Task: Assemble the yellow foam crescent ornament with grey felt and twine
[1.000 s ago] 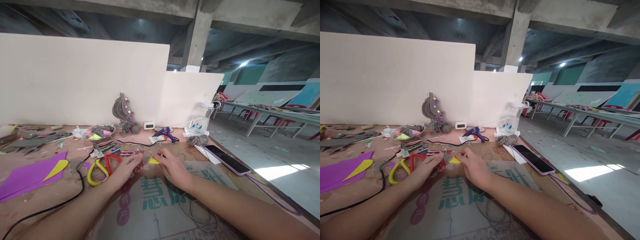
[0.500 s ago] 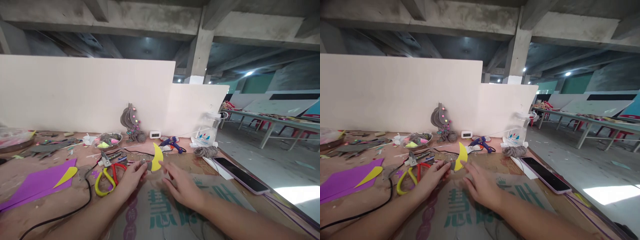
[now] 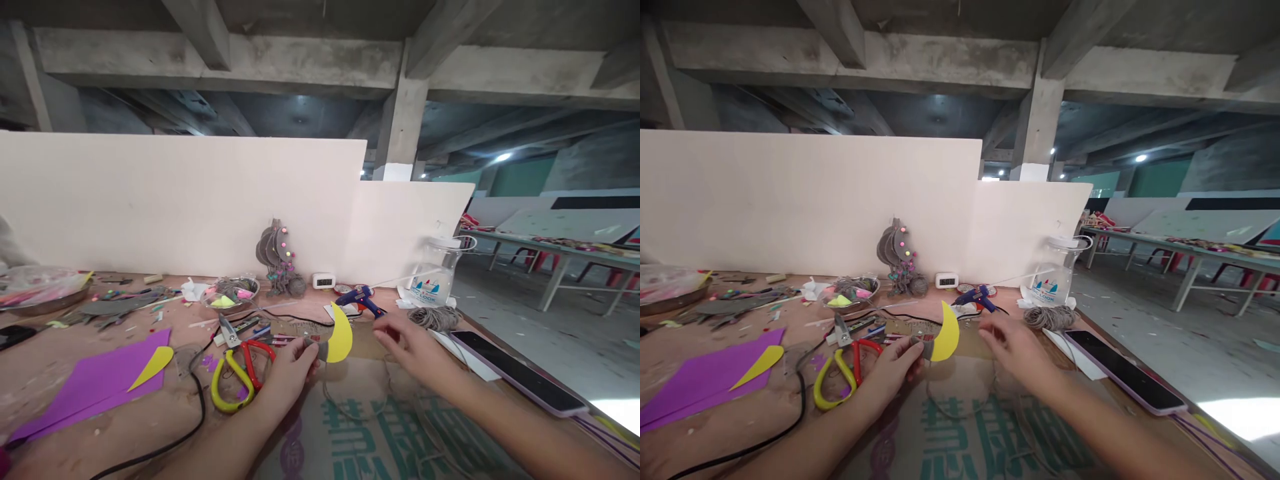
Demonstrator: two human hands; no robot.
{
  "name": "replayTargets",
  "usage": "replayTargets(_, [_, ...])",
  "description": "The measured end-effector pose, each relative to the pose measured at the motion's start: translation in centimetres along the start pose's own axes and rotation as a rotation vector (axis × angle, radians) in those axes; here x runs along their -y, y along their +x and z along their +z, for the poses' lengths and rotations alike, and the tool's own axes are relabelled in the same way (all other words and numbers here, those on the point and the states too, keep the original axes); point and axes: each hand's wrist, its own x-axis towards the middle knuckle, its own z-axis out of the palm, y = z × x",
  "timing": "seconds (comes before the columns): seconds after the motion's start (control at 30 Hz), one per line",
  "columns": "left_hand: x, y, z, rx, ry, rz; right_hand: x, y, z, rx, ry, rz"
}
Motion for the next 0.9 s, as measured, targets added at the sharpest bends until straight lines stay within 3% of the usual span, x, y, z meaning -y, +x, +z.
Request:
replayTargets(0.07, [0.0, 0.1, 0.0, 0.002, -0.009, -0.009, -2.5, 1.4, 0.6, -0.112, 0.119, 0.176])
replayTargets(0.13, [0.1, 0.1, 0.0, 0.003, -0.013, -0.012, -4.9, 2.8, 1.2, -0.114, 0.145, 0.350])
replayTargets(0.3, [0.1, 0.1, -0.1, -0.002, 0.005, -0.004, -8.6, 5.9, 1.8, -0.038, 0.088, 0.439])
replayTargets(0.47, [0.2, 0.1, -0.1, 0.006, 0.030, 0.008, -9.2, 7.9, 3.4, 0.033, 0.060, 0.440])
replayTargets(0.67, [0.2, 0.2, -0.1, 0.013, 0.042, 0.005, -8.9, 8.1, 5.4, 0.000, -0.028, 0.489])
replayTargets(0.9, [0.2, 0.2, 0.0, 0.012, 0.038, 0.022, -8.5, 8.0, 3.6, -0.033, -0.018, 0.458])
